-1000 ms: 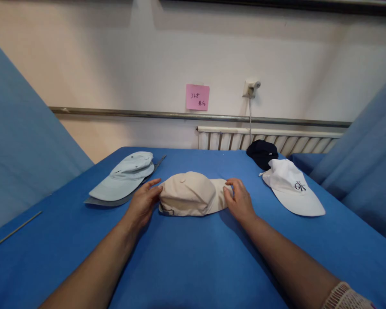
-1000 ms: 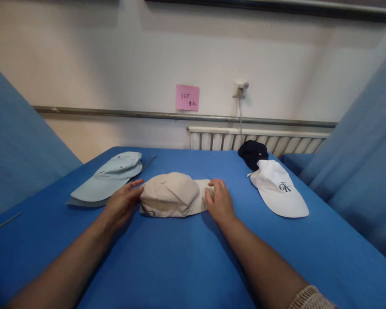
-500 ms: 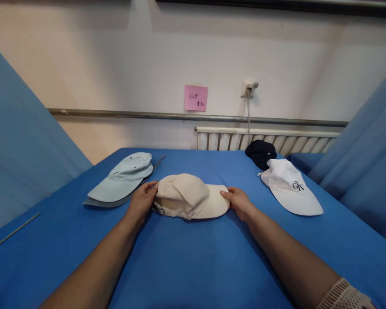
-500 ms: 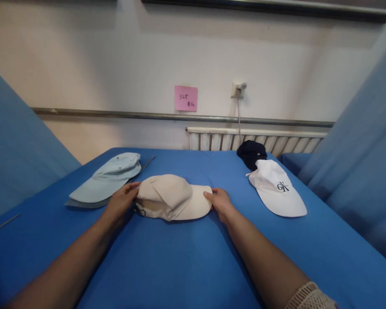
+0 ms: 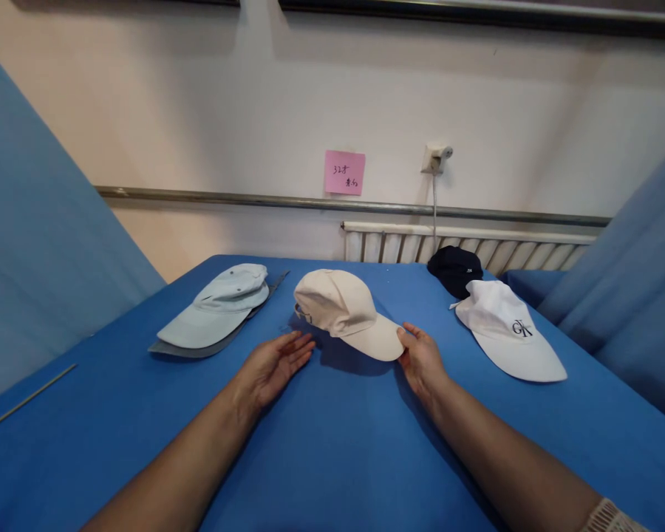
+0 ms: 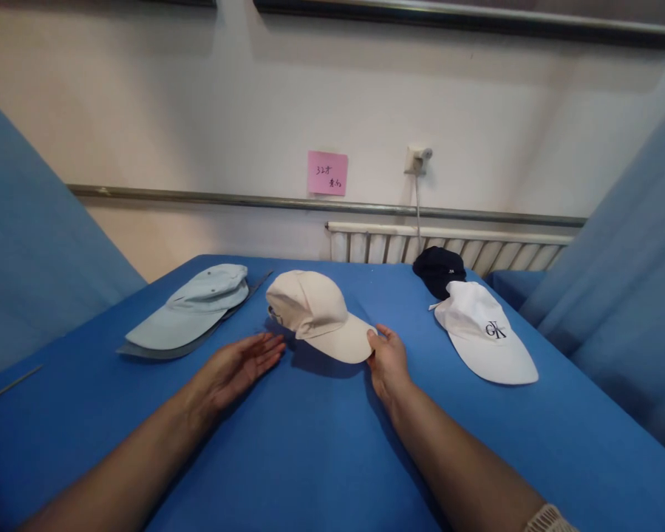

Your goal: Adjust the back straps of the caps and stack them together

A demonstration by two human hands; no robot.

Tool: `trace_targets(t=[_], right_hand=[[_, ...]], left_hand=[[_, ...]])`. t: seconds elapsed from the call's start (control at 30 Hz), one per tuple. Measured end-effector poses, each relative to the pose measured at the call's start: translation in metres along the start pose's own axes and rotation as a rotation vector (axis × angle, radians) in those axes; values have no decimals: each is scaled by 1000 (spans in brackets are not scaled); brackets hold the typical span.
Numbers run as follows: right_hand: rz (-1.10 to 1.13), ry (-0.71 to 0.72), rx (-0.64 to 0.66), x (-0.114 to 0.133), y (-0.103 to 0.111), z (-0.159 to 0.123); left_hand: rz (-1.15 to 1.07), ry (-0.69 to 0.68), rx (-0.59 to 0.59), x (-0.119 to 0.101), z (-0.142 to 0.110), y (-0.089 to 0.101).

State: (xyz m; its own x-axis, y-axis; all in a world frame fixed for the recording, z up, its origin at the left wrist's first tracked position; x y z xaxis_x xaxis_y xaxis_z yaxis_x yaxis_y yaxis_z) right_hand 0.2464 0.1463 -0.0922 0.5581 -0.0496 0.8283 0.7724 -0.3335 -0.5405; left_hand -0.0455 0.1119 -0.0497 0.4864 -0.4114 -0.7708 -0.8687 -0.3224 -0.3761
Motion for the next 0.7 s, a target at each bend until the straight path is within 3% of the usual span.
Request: trace_targets(t=[0.07,0.17,0.27,0.4,0.57,0.7], right_hand=[[-35,26,10,2,-3,-6],[-98,56,-35,6,-1,-13],[-139,94,-61,13,-2,-16],[-154,105,6,16,-10,-22],[-40,-197,165,-13,-22,-30],[-20,-426,302,-32,-32,-36]], left_hand=[[-135,117,106,13,-1,-14],[-262,85,168,6,-4,-22],[-317,47,163,-1,-3,-21],[-338,64,91,0,7,-9],[-320,-34,12,-20,19,17],[-281,-55,-7,-31,18,23]])
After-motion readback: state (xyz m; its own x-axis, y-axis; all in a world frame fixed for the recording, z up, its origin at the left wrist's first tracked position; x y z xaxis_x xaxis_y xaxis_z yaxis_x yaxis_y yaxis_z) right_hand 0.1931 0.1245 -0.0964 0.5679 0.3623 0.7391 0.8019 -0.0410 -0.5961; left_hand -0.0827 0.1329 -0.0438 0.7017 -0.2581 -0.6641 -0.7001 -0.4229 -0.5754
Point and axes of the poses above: each hand's wrist, its own z-axis towards the middle knuckle, its own y-axis out of the back of the hand, x = y × z, the point moved 10 cm from there along z, towards the middle knuckle, and after that the axes turned 7 degrees about y, right-handed, at the moved point
